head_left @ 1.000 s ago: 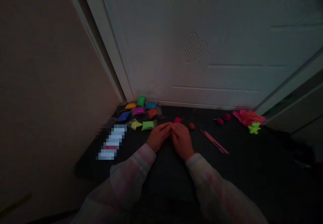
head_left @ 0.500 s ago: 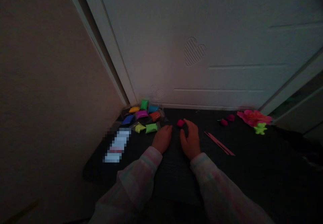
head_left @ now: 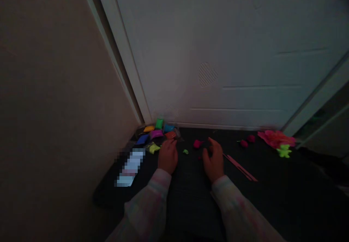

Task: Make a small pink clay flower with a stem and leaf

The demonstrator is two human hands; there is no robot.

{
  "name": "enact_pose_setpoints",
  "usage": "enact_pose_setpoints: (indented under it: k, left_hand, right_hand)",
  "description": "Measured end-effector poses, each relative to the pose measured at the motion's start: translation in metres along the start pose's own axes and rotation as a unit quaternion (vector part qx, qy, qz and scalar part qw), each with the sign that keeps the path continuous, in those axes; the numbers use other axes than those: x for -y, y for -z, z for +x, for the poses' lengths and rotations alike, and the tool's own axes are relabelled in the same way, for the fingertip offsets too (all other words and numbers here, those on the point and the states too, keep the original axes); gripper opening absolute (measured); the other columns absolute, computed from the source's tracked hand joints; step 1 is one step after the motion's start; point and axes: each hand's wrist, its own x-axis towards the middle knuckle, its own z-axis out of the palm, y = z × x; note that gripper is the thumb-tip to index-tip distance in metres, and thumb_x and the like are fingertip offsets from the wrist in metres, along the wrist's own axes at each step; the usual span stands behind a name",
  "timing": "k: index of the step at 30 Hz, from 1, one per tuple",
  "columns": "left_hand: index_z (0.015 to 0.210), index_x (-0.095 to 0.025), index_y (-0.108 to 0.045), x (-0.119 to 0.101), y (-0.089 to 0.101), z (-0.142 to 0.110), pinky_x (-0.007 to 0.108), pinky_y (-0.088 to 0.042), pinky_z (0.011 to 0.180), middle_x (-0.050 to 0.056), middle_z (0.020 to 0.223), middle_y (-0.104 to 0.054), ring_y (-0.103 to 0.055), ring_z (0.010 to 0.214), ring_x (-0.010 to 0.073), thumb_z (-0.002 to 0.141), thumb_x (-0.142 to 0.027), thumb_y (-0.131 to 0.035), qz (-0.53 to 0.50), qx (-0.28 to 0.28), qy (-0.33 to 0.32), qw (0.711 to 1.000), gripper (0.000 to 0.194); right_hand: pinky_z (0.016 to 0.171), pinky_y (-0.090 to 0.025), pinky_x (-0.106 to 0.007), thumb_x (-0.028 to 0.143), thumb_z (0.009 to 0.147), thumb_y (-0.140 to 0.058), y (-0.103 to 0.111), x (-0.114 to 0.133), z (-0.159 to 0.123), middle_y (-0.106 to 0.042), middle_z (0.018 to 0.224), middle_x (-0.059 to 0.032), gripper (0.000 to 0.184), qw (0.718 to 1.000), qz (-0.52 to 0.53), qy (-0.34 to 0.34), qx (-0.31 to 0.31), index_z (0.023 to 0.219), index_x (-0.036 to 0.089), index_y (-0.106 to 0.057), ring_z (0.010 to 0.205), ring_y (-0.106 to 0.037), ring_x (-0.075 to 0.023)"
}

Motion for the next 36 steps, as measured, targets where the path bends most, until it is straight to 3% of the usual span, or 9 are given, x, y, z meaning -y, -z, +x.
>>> enact_pose_setpoints:
  k: [4, 11, 15, 19, 24, 26, 30, 36]
  left_hand:
    - [0.106, -0.005, -0.054, 0.033, 0.014, -0.003, 0.049, -0.040, 0.083, 0.020, 0.105, -0.055, -0.048, 0.099, 0.0310, 0.071, -0.011, -0.040, 0.057, -0.034, 0.112, 0.991, 0.038]
    - [0.099, -0.007, -0.060, 0.059, 0.008, -0.005, 0.043, -0.042, 0.083, 0.017, 0.103, -0.058, -0.052, 0.097, 0.0295, 0.064, -0.005, -0.039, 0.057, 0.018, 0.122, 0.991, 0.041]
    - [0.099, -0.010, -0.059, 0.065, 0.004, -0.002, 0.039, -0.042, 0.084, 0.014, 0.100, -0.059, -0.054, 0.095, 0.0255, 0.065, -0.004, -0.036, 0.059, 0.020, 0.125, 0.990, 0.042]
    - [0.098, -0.008, -0.059, 0.066, 0.007, -0.002, 0.040, -0.043, 0.079, 0.015, 0.093, -0.060, -0.055, 0.087, 0.0266, 0.066, -0.005, -0.035, 0.068, 0.016, 0.142, 0.987, 0.040]
    - [0.102, -0.009, -0.056, 0.058, 0.017, -0.003, 0.042, -0.041, 0.081, 0.015, 0.093, -0.059, -0.053, 0.088, 0.0273, 0.068, -0.010, -0.039, 0.065, -0.014, 0.163, 0.984, 0.038]
    - [0.099, -0.011, -0.057, 0.053, 0.022, -0.002, 0.044, -0.038, 0.086, 0.014, 0.093, -0.059, -0.052, 0.092, 0.0282, 0.067, -0.014, -0.042, 0.008, -0.045, 0.193, 0.980, 0.035]
    - [0.087, -0.016, -0.058, 0.047, 0.031, -0.002, 0.044, -0.031, 0.093, 0.008, 0.093, -0.058, -0.048, 0.098, 0.0275, 0.062, -0.018, -0.049, -0.197, -0.135, 0.311, 0.920, 0.027]
    - [0.093, -0.016, -0.052, 0.058, 0.041, -0.005, 0.040, -0.041, 0.082, 0.005, 0.086, -0.058, -0.052, 0.092, 0.0217, 0.067, -0.022, -0.041, -0.325, -0.196, 0.397, 0.836, 0.028]
  right_hand:
    - [0.083, -0.040, -0.046, 0.017, 0.078, -0.038, 0.000, 0.002, 0.000, -0.047, 0.107, -0.0145, 0.037, 1.000, 0.001, -0.005, -0.006, 0.114, 0.014, -0.042, 0.101, -0.044, -0.0233]
    - [0.090, -0.038, -0.041, 0.014, 0.076, -0.039, 0.000, 0.014, -0.003, -0.052, 0.106, -0.0109, 0.038, 0.999, -0.003, 0.026, 0.026, 0.113, 0.016, -0.044, 0.104, -0.046, -0.0197]
    - [0.089, -0.039, -0.041, 0.013, 0.076, -0.038, 0.002, 0.015, -0.003, -0.053, 0.106, -0.0119, 0.038, 0.999, 0.003, 0.019, 0.028, 0.114, 0.016, -0.043, 0.103, -0.046, -0.0200]
    - [0.087, -0.041, -0.040, 0.011, 0.074, -0.039, 0.002, 0.015, -0.002, -0.053, 0.105, -0.0118, 0.038, 0.999, 0.015, 0.016, 0.038, 0.112, 0.015, -0.045, 0.101, -0.047, -0.0199]
    - [0.089, -0.039, -0.040, 0.012, 0.074, -0.039, 0.002, 0.015, -0.002, -0.054, 0.105, -0.0115, 0.037, 0.999, 0.024, 0.011, 0.043, 0.110, 0.015, -0.046, 0.101, -0.047, -0.0198]
    - [0.089, -0.039, -0.040, 0.012, 0.074, -0.039, 0.001, 0.015, -0.002, -0.053, 0.105, -0.0114, 0.036, 0.999, 0.029, 0.008, 0.044, 0.109, 0.015, -0.047, 0.101, -0.047, -0.0197]
    - [0.087, -0.039, -0.040, 0.013, 0.074, -0.040, 0.001, 0.014, -0.003, -0.053, 0.105, -0.0113, 0.035, 0.997, 0.051, -0.003, 0.055, 0.108, 0.015, -0.047, 0.101, -0.046, -0.0200]
    - [0.089, -0.035, -0.045, 0.019, 0.075, -0.042, 0.002, 0.012, -0.003, -0.050, 0.105, -0.0116, 0.033, 0.989, 0.112, -0.051, 0.082, 0.107, 0.017, -0.048, 0.102, -0.044, -0.0226]
